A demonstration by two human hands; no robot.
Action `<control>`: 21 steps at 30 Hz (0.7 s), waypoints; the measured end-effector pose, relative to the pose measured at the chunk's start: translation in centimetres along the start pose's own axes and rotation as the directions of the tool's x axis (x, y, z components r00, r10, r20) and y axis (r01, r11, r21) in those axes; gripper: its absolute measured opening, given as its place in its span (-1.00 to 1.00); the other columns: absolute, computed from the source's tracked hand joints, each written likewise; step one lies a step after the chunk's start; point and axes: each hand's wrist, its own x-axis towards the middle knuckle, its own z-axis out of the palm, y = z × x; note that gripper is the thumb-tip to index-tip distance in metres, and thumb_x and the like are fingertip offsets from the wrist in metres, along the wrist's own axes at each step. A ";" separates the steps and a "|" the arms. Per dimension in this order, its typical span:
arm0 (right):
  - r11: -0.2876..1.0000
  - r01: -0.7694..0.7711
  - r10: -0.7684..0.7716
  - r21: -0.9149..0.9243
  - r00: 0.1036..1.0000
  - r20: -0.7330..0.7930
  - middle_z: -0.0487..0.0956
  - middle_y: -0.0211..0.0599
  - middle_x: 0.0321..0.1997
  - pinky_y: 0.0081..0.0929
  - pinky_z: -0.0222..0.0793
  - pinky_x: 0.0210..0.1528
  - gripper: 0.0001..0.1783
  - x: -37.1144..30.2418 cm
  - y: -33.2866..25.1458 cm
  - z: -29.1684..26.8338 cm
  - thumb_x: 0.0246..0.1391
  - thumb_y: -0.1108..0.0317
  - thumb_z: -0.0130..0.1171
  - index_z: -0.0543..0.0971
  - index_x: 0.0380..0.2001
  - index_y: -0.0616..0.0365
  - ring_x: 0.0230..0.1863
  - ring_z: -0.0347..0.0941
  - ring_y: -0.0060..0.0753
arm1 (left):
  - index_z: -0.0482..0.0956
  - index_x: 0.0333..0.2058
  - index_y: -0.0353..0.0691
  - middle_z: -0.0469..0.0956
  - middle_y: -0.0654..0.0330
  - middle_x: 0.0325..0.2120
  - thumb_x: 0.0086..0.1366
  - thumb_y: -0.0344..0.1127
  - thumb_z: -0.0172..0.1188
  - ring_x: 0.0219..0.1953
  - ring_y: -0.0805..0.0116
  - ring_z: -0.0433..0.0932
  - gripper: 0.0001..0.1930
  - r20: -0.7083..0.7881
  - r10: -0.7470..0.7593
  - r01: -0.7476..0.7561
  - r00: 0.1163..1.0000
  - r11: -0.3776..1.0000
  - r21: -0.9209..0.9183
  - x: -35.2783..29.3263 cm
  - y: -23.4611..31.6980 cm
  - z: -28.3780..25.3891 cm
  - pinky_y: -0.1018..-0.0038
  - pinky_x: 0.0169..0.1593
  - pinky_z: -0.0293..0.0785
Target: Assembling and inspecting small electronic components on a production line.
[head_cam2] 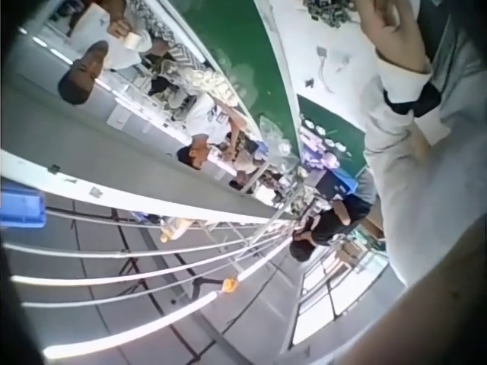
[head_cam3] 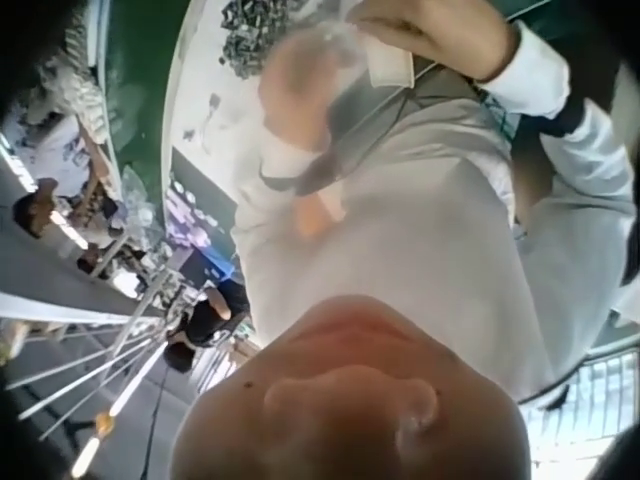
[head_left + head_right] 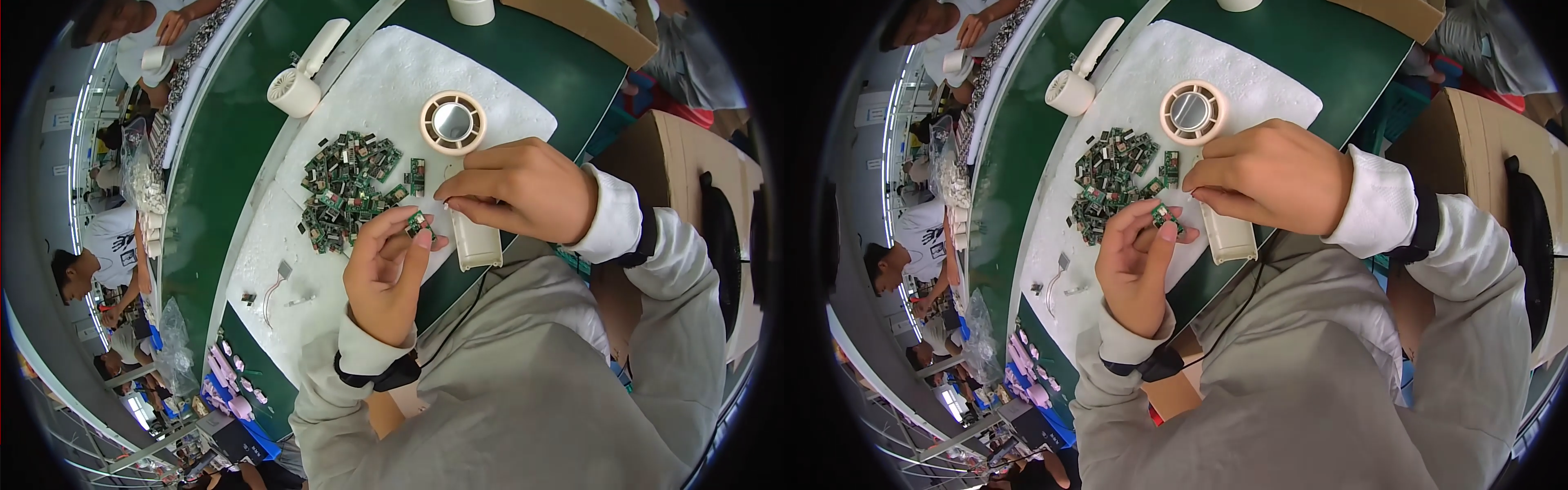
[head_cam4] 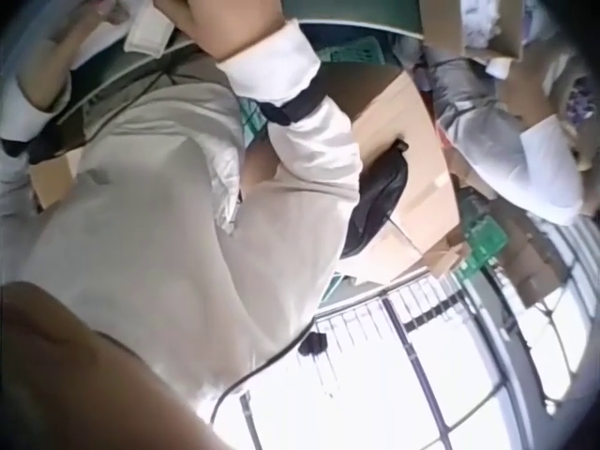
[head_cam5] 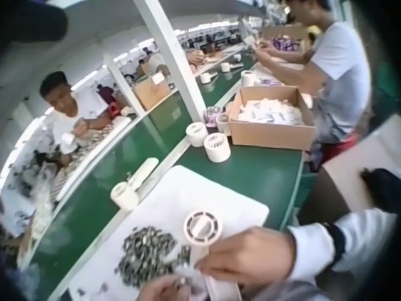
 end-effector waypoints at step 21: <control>0.996 0.078 -0.080 -0.046 0.996 -0.039 0.57 -0.32 -0.49 -0.37 0.43 -0.49 -0.85 -0.3 -0.8 0.5 0.03 0.44 0.35 0.64 -0.28 0.12 -0.55 0.52 -0.25 | 0.40 0.08 -0.39 0.57 0.08 -0.10 0.32 -0.65 0.23 -0.12 0.36 0.65 -0.63 0.038 0.062 -0.061 0.997 0.998 -0.021 0.4 -0.9 0.1 0.48 -0.01 0.56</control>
